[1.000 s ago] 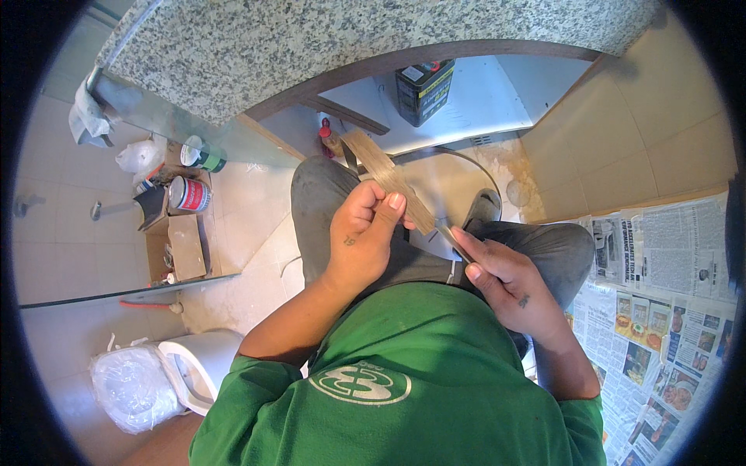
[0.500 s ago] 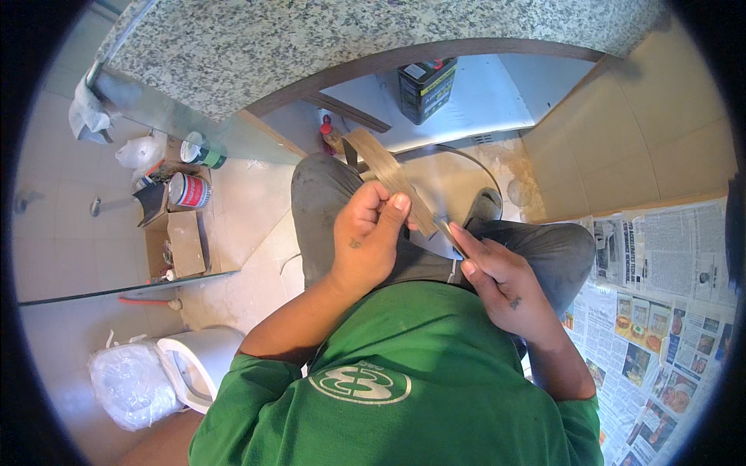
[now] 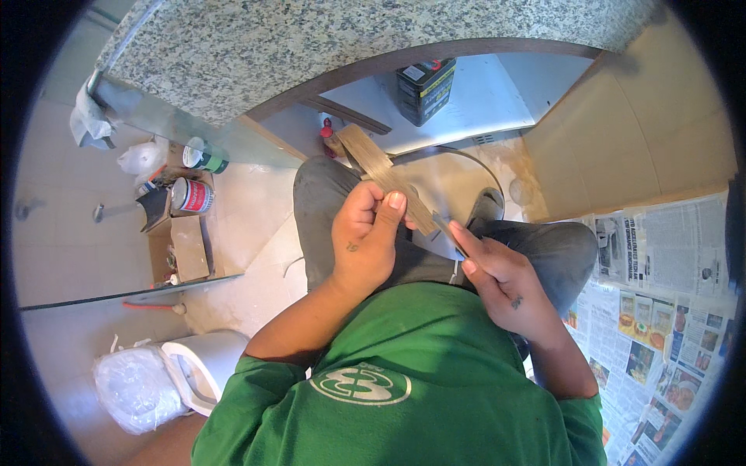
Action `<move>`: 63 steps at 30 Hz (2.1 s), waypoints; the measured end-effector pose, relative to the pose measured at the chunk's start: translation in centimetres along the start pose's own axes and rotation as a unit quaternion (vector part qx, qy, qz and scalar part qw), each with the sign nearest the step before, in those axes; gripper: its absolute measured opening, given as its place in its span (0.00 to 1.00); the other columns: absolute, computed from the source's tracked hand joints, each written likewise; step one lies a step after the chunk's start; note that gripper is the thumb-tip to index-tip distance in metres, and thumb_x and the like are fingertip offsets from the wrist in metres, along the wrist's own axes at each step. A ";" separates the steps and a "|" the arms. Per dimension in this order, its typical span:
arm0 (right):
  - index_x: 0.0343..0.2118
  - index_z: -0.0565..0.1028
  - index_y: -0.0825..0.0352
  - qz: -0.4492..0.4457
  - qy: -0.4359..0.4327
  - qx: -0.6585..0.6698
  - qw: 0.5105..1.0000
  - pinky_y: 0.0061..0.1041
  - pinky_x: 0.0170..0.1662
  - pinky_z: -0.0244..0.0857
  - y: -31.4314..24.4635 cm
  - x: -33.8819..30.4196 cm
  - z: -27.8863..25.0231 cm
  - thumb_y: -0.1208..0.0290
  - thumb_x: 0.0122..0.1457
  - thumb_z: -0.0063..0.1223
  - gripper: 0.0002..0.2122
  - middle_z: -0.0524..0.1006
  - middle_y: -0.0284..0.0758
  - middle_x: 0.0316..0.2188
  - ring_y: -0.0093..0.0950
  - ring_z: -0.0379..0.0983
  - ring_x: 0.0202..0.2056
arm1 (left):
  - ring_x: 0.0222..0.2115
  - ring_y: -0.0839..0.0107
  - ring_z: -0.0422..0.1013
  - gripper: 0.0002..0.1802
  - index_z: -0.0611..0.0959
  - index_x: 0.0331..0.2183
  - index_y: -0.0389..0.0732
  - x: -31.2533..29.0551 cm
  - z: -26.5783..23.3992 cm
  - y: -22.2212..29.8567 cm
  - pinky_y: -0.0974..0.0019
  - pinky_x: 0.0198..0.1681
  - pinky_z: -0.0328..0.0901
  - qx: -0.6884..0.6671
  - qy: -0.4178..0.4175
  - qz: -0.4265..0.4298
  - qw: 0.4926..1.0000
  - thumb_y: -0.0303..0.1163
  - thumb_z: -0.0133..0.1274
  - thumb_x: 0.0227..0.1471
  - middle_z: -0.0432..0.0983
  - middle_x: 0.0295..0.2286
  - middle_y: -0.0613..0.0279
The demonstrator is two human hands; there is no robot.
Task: The person cuts a wooden trim piece with a utility knife, fits it along the curved edge of a granite countertop, and secures it using a hammer and nails. The person also uses a screwdriver and a metal ruler during the process.
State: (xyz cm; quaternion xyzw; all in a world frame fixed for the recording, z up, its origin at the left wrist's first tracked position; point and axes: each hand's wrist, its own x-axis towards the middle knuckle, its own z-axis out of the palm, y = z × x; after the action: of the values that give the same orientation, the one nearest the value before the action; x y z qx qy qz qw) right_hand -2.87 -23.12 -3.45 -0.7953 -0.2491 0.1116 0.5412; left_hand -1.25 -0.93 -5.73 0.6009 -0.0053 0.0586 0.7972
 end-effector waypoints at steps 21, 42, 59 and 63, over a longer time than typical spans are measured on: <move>0.66 0.68 0.58 -0.015 0.020 0.008 1.000 0.27 0.31 0.61 -0.7 0.8 -0.2 0.78 0.67 0.50 0.24 0.65 0.35 0.23 0.28 0.62 0.23 | 0.30 0.77 0.72 0.10 0.75 0.36 0.35 -0.5 0.7 0.2 0.71 0.37 0.68 0.030 -0.011 -0.011 0.999 0.32 0.51 0.67 0.78 0.30 0.61; 0.65 0.68 0.60 0.023 0.008 0.002 1.000 0.30 0.30 0.61 -1.0 0.1 -1.0 0.78 0.65 0.52 0.25 0.66 0.38 0.23 0.32 0.64 0.23 | 0.30 0.76 0.73 0.08 0.75 0.36 0.36 0.7 0.6 0.5 0.70 0.38 0.68 0.002 -0.019 0.038 0.999 0.30 0.51 0.67 0.79 0.31 0.60; 0.65 0.69 0.58 0.032 0.024 0.030 0.999 0.30 0.32 0.63 -1.4 0.5 -0.6 0.78 0.65 0.52 0.25 0.67 0.39 0.24 0.33 0.66 0.25 | 0.29 0.76 0.72 0.08 0.74 0.35 0.36 0.7 0.8 0.9 0.71 0.37 0.68 0.036 -0.009 0.027 0.999 0.30 0.51 0.67 0.78 0.31 0.60; 0.66 0.68 0.60 0.014 0.014 0.033 0.999 0.28 0.35 0.65 -0.5 1.0 -0.8 0.78 0.66 0.51 0.25 0.70 0.35 0.25 0.30 0.68 0.27 | 0.29 0.76 0.73 0.09 0.75 0.35 0.35 0.8 0.9 0.9 0.71 0.37 0.68 0.036 -0.010 0.033 0.999 0.30 0.51 0.67 0.78 0.30 0.60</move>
State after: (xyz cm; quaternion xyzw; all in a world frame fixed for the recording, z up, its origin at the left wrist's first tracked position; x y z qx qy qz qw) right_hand -1.78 -23.12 -2.54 -0.7818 -0.2263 0.1163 0.5693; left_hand -0.45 -1.51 -4.51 0.6291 -0.0311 0.0789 0.7726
